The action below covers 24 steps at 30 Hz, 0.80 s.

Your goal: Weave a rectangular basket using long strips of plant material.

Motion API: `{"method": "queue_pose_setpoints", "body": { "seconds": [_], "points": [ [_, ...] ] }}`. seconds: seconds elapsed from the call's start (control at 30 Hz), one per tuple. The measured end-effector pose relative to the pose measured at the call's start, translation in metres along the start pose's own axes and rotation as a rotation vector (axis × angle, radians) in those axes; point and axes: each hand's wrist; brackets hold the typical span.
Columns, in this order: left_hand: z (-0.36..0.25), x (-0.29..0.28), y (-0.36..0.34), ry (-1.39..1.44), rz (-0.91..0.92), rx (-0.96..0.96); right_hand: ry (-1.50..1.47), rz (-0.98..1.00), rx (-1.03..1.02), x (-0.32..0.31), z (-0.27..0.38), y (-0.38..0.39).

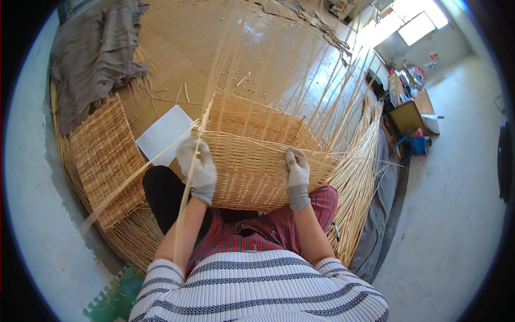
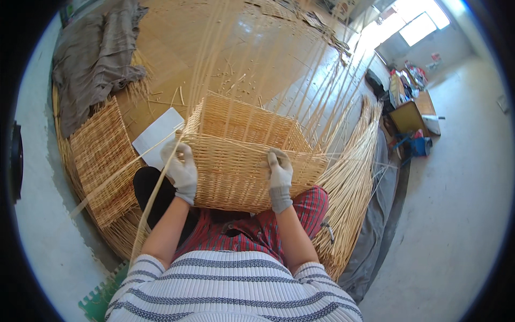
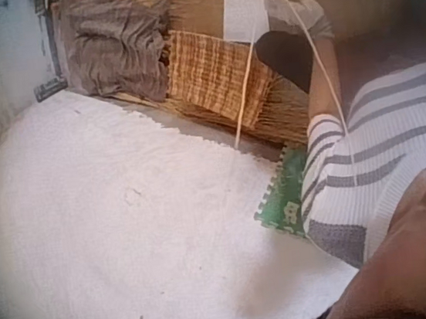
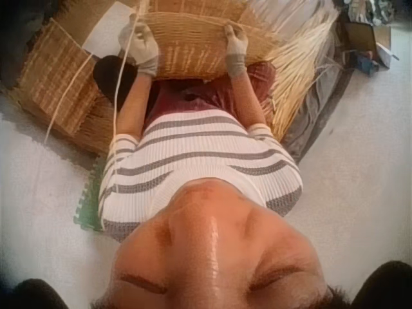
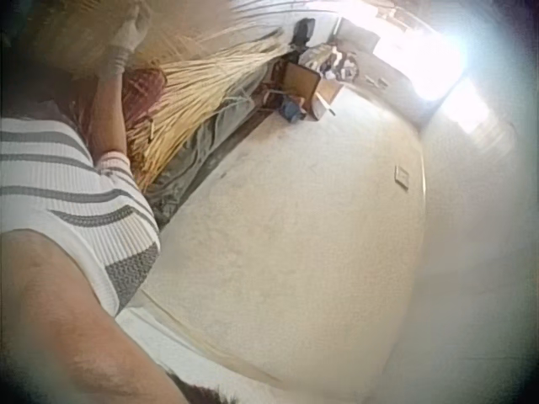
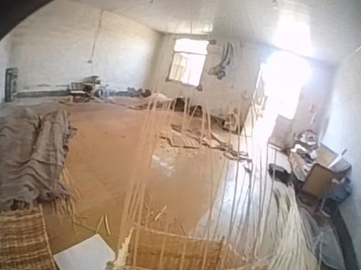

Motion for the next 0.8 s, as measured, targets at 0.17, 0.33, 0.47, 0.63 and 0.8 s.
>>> {"method": "queue_pose_setpoints", "body": {
  "seconds": [0.17,0.33,0.47,0.63,0.8],
  "points": [
    [-0.055,0.036,-0.064,0.111,0.686,-0.182,0.017,-0.102,0.019,0.049,0.035,-0.020],
    [-0.049,0.061,-0.079,-0.050,1.034,-0.344,1.058,-0.332,-1.077,0.106,0.091,-0.086],
    [-0.056,0.055,-0.085,-0.105,1.052,-0.374,0.183,-0.173,-0.279,0.048,0.082,-0.045],
    [-0.077,0.055,-0.039,-0.168,0.508,0.304,0.112,-0.202,-0.015,-0.044,0.029,-0.016],
    [-0.129,0.091,-0.005,-0.218,1.007,0.371,0.944,-0.280,-0.469,0.016,0.096,-0.056]
  ]
}}
Point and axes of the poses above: each hand's wrist, its own y-axis away from the middle knuckle, its own x-axis out of the palm, z = x × y, and after that the axes turned 13 degrees about x, right-handed
